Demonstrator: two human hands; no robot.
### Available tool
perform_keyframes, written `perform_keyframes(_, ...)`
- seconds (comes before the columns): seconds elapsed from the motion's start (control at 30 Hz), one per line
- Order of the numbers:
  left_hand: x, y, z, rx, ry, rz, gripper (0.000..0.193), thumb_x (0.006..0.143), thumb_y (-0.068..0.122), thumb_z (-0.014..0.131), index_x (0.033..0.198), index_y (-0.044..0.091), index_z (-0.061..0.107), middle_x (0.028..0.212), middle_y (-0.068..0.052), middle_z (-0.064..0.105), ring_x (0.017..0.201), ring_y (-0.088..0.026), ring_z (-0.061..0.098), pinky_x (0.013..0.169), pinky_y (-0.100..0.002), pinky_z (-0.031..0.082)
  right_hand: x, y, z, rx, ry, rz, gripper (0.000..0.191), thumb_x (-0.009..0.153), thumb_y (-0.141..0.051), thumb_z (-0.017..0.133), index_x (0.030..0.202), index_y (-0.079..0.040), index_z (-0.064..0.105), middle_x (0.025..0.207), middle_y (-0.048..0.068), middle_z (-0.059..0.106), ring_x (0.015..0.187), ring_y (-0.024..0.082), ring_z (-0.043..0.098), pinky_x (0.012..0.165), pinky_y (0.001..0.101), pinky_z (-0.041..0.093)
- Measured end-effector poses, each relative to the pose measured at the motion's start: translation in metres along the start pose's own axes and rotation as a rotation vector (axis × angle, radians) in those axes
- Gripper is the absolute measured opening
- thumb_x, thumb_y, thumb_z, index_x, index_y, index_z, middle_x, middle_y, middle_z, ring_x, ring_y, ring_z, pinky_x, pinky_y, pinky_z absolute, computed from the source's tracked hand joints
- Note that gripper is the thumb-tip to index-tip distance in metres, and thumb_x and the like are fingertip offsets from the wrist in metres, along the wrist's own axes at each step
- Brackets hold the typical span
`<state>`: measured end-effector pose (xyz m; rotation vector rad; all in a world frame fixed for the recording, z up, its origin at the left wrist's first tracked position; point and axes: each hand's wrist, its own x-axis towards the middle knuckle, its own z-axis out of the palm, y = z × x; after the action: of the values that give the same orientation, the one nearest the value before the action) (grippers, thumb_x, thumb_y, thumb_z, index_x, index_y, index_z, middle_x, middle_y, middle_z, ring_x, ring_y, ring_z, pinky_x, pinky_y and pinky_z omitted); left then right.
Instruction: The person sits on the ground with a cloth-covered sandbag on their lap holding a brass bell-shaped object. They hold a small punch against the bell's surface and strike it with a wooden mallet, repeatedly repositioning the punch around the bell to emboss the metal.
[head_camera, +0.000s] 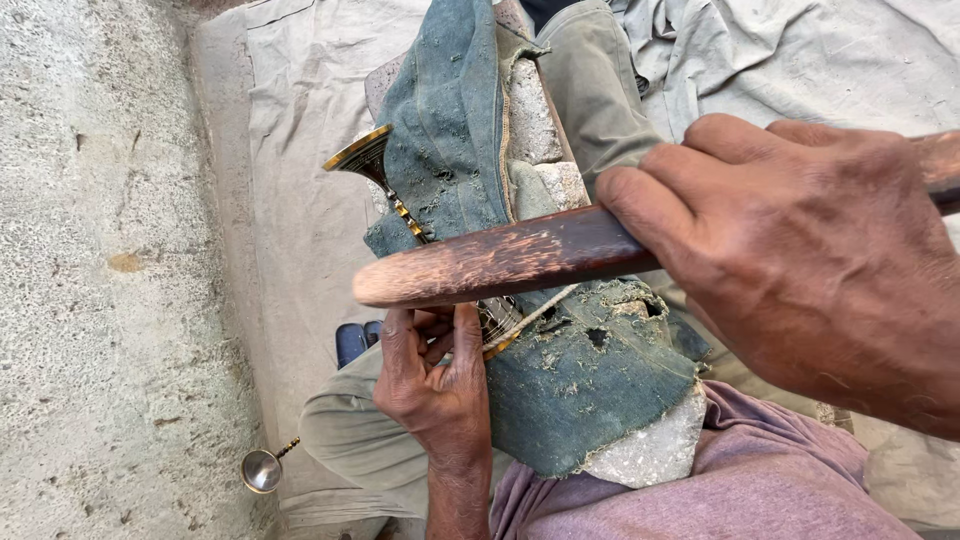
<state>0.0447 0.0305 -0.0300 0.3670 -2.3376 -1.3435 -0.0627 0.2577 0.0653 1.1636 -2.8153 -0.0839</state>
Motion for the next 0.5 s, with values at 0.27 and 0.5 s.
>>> perform_keyframes(0.27,0.001,0.003,0.002,0.13,0.02,0.043,0.035,0.096,0.003,0.077,0.127,-0.005,0.061,0.094,-0.008,0.072,0.082,-0.008,0.072,0.068,-0.022,0.064,0.008,-0.002,-0.007,-0.053,-0.153,0.034,0.036,0.083,-0.019,0.07,0.117,-0.008,0.066,0.086,0.001,0.067,0.08,0.017,0.066,0.062,0.0345,0.058)
perform_keyframes(0.5,0.006,0.005,0.0,0.104,-0.013,0.039,0.034,0.096,0.003,0.078,0.126,-0.004,0.063,0.092,-0.007,0.072,0.081,-0.008,0.07,0.07,-0.024,0.066,0.014,-0.002,-0.005,-0.146,-0.423,0.029,0.024,0.096,-0.021,0.063,0.117,-0.011,0.061,0.09,0.002,0.067,0.076,0.015,0.065,0.063,0.0308,0.06)
